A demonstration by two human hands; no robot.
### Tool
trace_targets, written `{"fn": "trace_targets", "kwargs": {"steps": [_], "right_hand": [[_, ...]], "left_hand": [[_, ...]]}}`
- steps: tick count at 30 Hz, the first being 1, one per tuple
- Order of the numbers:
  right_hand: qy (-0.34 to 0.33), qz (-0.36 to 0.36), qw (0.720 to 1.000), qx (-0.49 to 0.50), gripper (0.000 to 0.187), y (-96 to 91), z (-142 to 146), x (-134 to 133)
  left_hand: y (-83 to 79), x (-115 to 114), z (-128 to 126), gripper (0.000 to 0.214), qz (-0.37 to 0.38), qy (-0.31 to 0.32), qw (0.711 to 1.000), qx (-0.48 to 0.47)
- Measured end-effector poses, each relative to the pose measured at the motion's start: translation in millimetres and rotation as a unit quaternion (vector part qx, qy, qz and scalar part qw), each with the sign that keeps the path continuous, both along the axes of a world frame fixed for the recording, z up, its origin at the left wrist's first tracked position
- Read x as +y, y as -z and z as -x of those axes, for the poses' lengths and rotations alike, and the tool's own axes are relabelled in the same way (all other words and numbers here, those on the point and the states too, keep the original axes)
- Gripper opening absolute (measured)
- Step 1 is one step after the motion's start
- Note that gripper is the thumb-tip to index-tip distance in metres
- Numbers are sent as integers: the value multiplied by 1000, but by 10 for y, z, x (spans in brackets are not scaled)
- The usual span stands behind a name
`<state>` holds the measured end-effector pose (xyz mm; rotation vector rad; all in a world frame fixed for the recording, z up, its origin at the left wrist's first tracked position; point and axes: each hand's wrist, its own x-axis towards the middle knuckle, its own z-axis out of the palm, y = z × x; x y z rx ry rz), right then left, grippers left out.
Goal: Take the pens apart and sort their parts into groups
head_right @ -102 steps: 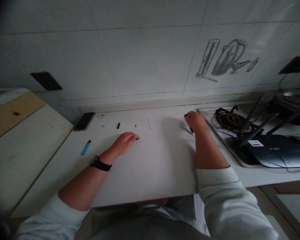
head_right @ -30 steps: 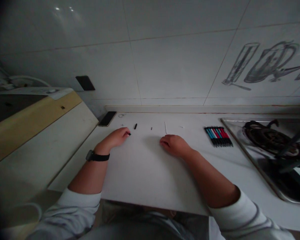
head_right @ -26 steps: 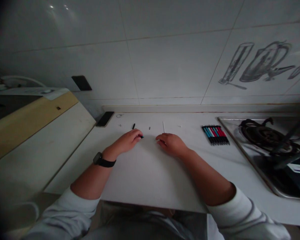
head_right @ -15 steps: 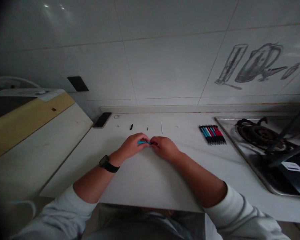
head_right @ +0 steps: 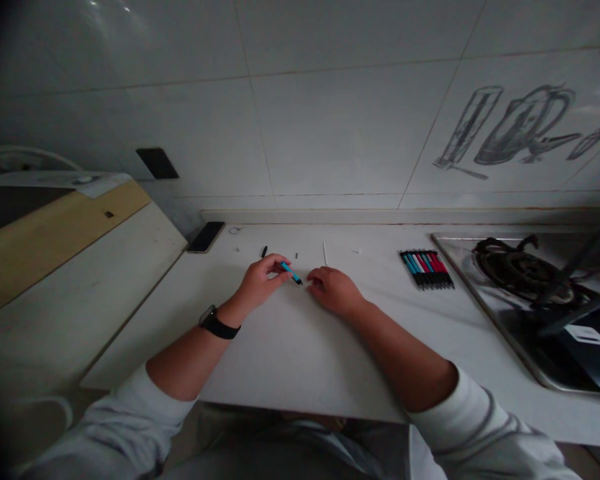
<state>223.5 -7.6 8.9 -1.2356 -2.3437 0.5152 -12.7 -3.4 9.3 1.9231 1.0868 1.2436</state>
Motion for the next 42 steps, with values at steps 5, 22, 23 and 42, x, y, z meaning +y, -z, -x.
{"fn": "trace_targets", "kwargs": {"steps": [5, 22, 23, 42], "right_hand": [[-60, 4, 997, 58, 22, 9, 30, -20], [223, -130, 962, 93, 27, 25, -631, 447], [265, -139, 951, 80, 29, 65, -764, 530], [318, -61, 945, 44, 21, 200, -913, 765]], "left_hand": [[-5, -28, -20, 26, 7, 15, 1000, 18], [-70, -41, 18, 27, 23, 55, 998, 14], [-67, -35, 26, 26, 10, 50, 998, 31], [-78, -53, 43, 16, -99, 30, 977, 189]]}}
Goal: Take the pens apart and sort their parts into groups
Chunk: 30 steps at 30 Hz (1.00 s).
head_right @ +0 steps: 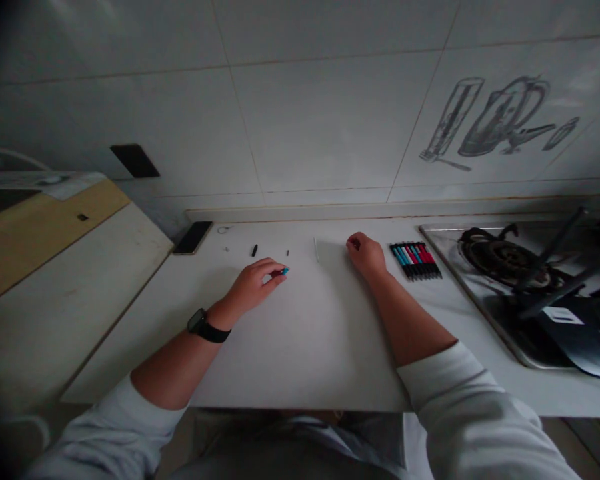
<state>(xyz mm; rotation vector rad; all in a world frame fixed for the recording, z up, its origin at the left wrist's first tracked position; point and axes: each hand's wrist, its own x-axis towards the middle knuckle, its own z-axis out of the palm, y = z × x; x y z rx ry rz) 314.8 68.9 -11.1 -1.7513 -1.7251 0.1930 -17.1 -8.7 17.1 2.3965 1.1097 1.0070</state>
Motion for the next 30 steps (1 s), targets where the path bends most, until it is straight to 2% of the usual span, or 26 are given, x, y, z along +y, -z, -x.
{"fn": "trace_targets", "kwargs": {"steps": [3, 7, 10, 16, 26, 30], "right_hand": [[-80, -35, 995, 44, 20, -117, 186, -150], [-215, -70, 971, 76, 25, -254, 508, -424], [-261, -57, 958, 103, 23, -302, 729, -630], [-314, -56, 940, 120, 16, -331, 964, -834], [-345, -55, 932, 97, 21, -306, 1012, -845], [-353, -39, 927, 122, 20, -284, 1016, -854]], "left_hand": [[0, 3, 8, 17, -3, 1, 1000, 8], [8, 7, 12, 17, -3, -2, 1000, 12], [7, 6, 7, 16, -5, 1, 1000, 14], [-9, -6, -6, 12, 2, 12, 1000, 17], [-12, -25, -30, 9, 14, 38, 999, 24], [-15, -32, -37, 8, -1, 48, 999, 22]]}}
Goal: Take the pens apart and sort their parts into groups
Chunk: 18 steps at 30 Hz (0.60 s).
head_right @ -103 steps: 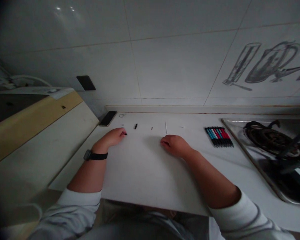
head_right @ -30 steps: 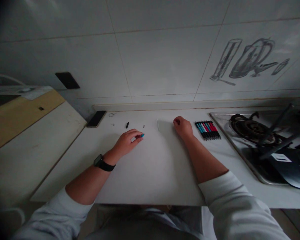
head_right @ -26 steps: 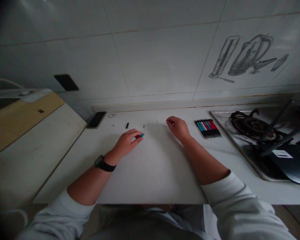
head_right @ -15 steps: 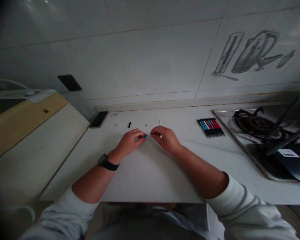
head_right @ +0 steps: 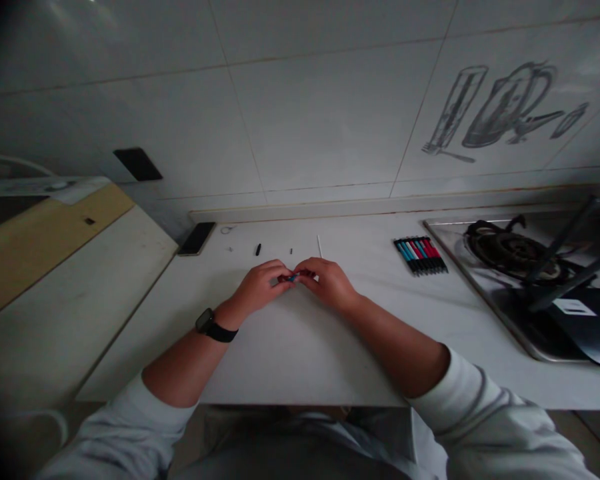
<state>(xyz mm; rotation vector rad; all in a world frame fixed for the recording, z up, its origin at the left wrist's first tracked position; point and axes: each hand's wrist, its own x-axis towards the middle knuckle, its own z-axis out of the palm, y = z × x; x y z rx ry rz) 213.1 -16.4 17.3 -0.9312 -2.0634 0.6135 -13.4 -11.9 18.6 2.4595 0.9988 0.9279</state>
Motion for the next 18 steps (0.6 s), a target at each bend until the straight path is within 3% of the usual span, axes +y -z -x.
{"fn": "trace_targets", "kwargs": {"steps": [9, 13, 18], "right_hand": [[-6, 19, 1000, 9, 27, 51, -26, 28], [-30, 1, 999, -30, 24, 36, -13, 10], [-23, 31, 999, -36, 24, 49, -9, 2]], "left_hand": [[-57, -31, 8, 10, 31, -41, 993, -103], [-94, -72, -21, 12, 61, -25, 988, -142], [-96, -67, -6, 10, 69, -7, 988, -139]]}}
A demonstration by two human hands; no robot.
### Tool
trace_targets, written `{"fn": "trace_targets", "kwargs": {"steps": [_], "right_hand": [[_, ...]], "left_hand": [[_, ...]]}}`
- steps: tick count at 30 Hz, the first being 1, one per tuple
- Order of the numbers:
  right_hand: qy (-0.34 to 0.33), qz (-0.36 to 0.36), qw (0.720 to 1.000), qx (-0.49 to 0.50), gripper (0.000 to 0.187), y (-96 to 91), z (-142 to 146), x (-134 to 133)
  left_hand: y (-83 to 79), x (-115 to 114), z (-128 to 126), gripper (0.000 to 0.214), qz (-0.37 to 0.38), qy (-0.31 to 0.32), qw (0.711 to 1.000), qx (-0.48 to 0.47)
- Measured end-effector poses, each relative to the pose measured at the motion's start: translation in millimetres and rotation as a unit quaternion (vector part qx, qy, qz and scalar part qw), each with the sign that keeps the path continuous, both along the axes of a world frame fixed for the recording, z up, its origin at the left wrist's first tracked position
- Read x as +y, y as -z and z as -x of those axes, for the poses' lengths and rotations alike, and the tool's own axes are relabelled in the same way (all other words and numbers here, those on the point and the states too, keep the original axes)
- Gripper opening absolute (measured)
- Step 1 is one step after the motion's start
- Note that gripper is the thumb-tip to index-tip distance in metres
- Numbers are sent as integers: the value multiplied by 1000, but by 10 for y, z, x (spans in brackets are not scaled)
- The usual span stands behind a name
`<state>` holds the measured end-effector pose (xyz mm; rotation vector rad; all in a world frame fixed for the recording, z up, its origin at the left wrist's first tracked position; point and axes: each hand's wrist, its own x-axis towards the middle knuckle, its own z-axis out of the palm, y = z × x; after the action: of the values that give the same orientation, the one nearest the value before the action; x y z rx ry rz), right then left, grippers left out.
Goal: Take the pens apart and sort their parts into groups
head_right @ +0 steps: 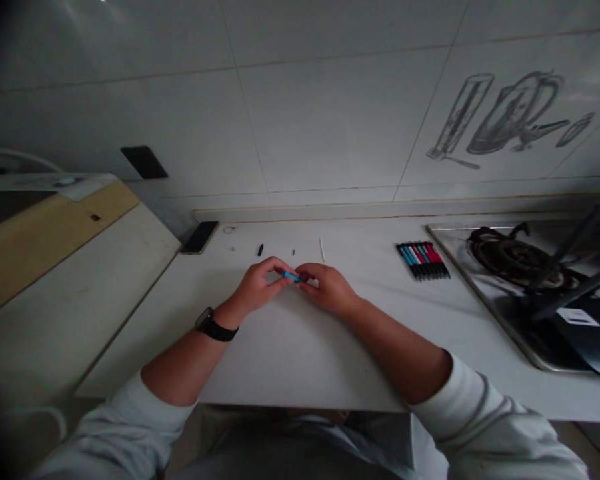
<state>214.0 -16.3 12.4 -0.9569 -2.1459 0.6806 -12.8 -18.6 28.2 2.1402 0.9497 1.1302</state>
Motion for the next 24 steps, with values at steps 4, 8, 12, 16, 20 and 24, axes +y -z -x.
{"fn": "trace_targets", "kwargs": {"steps": [4, 8, 12, 16, 20, 24], "right_hand": [[0, 5, 1000, 0, 25, -34, -1, -15], [-35, 0, 999, -20, 20, -81, -9, -32], [-26, -29, 995, -90, 18, -97, -65, -19], [-21, -49, 980, -190, 21, -123, -145, 12], [-37, -7, 961, -272, 22, -215, -196, 6], [-73, 40, 943, -322, 19, -321, -240, -30]], "left_hand": [[23, 69, 64, 12, -44, -2, 999, 21], [46, 120, 111, 15, -53, 8, 997, 59], [12, 162, 207, 25, -61, 11, 992, 106], [-75, 295, 486, 26, -124, -91, 983, 99], [-13, 531, 864, 20, -138, -306, 938, 87], [256, 748, 1143, 37, -68, -397, 903, 151]]}}
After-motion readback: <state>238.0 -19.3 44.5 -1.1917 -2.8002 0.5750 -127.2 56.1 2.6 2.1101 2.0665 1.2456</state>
